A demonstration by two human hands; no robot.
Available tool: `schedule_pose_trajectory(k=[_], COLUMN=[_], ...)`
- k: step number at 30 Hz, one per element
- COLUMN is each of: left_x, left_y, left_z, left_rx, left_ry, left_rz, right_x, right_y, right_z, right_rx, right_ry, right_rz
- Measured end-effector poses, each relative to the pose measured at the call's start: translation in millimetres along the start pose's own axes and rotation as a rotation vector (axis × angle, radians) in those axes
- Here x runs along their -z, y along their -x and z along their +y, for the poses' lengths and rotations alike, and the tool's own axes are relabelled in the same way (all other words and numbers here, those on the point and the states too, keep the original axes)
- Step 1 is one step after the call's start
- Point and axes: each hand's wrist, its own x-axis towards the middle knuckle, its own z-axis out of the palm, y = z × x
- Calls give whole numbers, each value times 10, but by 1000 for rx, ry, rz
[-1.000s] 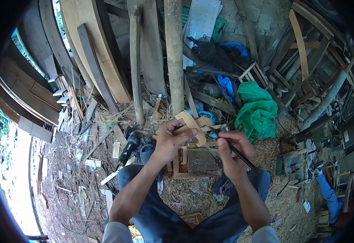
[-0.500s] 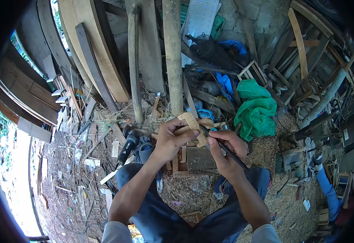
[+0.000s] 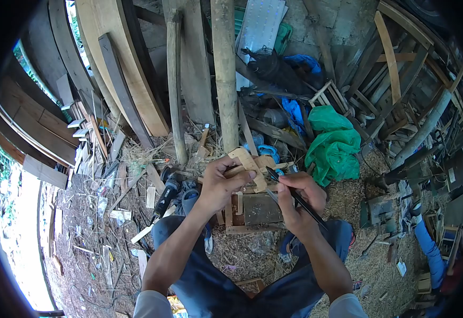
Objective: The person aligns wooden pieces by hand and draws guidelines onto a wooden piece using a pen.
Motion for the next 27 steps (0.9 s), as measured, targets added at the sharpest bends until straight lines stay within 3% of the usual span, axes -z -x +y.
schedule_pose_trajectory(k=[14,18,21,27], left_x=[-5,10,-13,19], left_y=[-15,-19,-22,-25], left_z=[35,14,6,-8], left_rx=[-14,-31,-19,-22], left_ry=[60,17,-23,6], left_rz=[7,-12,-19,1], right_x=[24,14,-32,20], right_y=[-28,7,-62,-59], right_z=[19,10,-3,22], right_rx=[-65,-91,66,-20], right_ry=[121,45,49,102], right_rz=[-159,-73,-20,-142])
